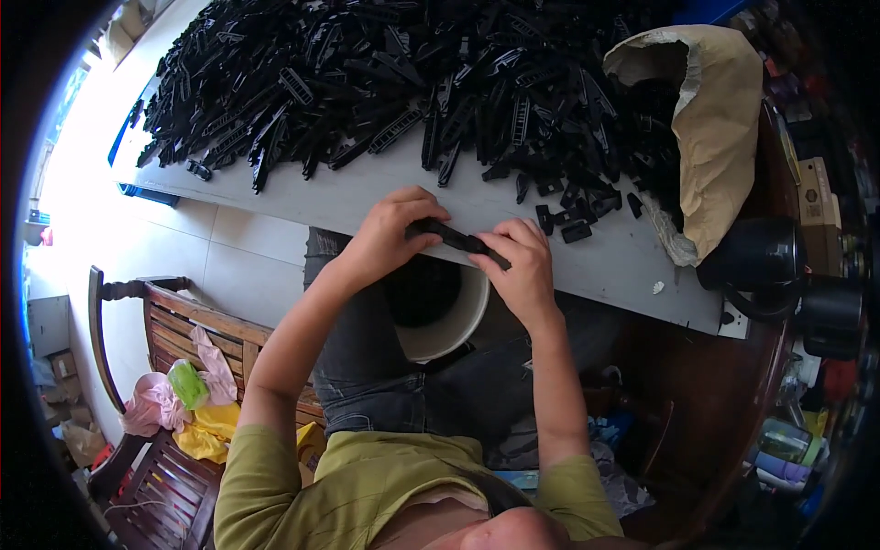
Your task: The person is inspecting and sorting a large quantity of small black plastic parts on a table.
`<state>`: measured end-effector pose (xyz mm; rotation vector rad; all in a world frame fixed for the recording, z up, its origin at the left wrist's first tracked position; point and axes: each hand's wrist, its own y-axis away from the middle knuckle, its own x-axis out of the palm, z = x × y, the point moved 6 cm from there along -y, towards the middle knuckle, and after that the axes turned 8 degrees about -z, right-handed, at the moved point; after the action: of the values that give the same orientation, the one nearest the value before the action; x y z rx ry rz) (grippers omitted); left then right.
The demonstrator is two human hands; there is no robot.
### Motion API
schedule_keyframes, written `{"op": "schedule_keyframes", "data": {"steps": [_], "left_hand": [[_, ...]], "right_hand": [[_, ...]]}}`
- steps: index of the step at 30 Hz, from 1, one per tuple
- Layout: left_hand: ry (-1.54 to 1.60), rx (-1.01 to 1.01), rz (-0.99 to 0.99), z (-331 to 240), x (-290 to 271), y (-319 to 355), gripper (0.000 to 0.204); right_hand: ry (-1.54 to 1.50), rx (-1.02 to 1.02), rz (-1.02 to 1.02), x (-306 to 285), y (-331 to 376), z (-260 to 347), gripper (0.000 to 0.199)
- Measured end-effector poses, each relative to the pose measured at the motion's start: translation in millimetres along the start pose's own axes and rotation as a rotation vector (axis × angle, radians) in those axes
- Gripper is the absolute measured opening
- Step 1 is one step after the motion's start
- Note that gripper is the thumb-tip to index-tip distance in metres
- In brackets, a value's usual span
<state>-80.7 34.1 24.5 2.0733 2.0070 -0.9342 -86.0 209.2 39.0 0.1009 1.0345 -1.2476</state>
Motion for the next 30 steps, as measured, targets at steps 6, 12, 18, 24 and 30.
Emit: {"op": "schedule_keyframes", "data": {"steps": [6, 12, 18, 24, 30], "left_hand": [[0.110, -0.080, 0.029, 10.2, 5.4, 0.8, 0.029], [0.096, -0.070, 0.060, 8.0, 8.6, 3.7, 0.029], [0.000, 0.197, 0.184, -16.5, -11.8, 12.9, 0.031], [-0.542, -0.025, -0.256, -11.7, -7.4, -30.3, 0.035], [-0.821, -0.038, -0.312, -4.9, 6.0, -30.0, 0.021]], "right_hand": [[0.001, -0.070, 0.136, 5.8, -15.5, 7.3, 0.024], [-0.135, -0.059, 0.113, 19.7, -8.9, 2.2, 0.027], [0.336, 0.216, -0.292, -43.6, 9.4, -24.4, 0.029], [0.444, 0.195, -0.145, -17.0, 13.3, -38.9, 0.029], [-0.241, 0.556, -0.366, -23.5, 30.2, -52.9, 0.025]]}}
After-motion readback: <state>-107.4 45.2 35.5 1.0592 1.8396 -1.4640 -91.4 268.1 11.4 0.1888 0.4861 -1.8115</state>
